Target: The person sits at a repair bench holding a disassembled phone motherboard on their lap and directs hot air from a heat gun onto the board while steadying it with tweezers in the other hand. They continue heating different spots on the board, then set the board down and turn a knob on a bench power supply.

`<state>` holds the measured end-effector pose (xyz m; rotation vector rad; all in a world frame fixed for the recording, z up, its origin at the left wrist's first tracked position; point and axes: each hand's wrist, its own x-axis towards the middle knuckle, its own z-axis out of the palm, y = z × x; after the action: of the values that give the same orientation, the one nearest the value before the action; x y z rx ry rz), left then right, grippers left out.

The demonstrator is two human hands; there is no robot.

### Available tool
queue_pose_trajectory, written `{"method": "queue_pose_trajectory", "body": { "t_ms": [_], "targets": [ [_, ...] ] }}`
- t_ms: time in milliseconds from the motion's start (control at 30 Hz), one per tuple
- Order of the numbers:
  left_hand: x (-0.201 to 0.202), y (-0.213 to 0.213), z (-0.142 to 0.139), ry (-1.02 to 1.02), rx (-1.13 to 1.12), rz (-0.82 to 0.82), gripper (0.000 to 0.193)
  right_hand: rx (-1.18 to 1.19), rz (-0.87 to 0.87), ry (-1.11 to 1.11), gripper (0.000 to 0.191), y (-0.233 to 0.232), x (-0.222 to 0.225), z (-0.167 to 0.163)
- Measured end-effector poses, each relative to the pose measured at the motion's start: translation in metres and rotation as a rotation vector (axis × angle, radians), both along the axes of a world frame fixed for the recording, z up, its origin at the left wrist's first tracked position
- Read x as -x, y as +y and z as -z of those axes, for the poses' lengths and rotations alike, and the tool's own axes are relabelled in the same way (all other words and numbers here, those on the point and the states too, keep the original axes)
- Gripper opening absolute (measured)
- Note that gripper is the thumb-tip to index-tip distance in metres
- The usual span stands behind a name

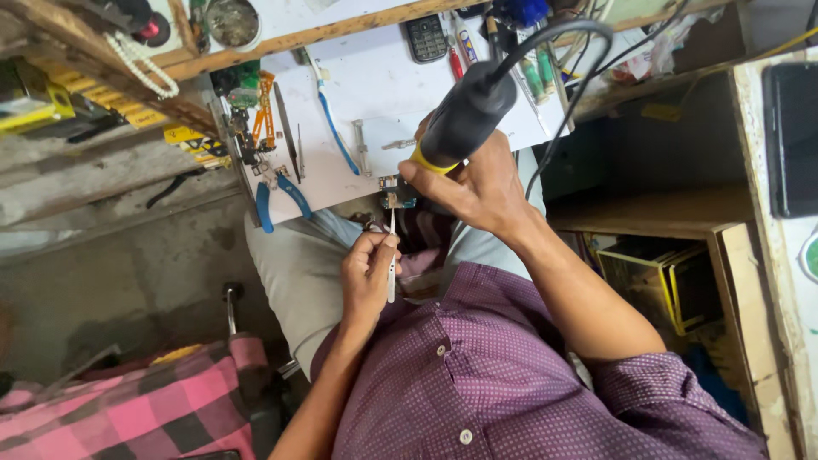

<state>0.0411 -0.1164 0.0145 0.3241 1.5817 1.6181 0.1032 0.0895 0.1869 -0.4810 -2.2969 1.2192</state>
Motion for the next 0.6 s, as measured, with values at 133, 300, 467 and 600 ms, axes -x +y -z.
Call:
{"method": "queue_pose_trajectory", "body": {
  "t_ms": [133,300,467,600],
  "targets": [
    [-0.0004,-0.0010,0.0021,0.002,-0.009,0.004,0.019,-0.025,-0.039,0.063,0.027,0.0022,0.0007,0.0011],
    [-0.0005,-0.0005,0.0050,-0.026,0.024,-0.008,0.018,-0.008,-0.020,-0.001,0.028,0.0007,-0.0003,0.0022],
    [-0.0011,-0.0003,0.0035,-0.052,-0.020,-0.023,0.017,-0.041,-0.018,0.014,0.028,0.0035,0.0006,0.0026],
    [-0.0011,-0.0024,0.0008,-0.056,-0.007,-0.010,0.015,-0.042,-0.005,0.049,0.028,0.0049,-0.0004,0.0029]
  ]
}}
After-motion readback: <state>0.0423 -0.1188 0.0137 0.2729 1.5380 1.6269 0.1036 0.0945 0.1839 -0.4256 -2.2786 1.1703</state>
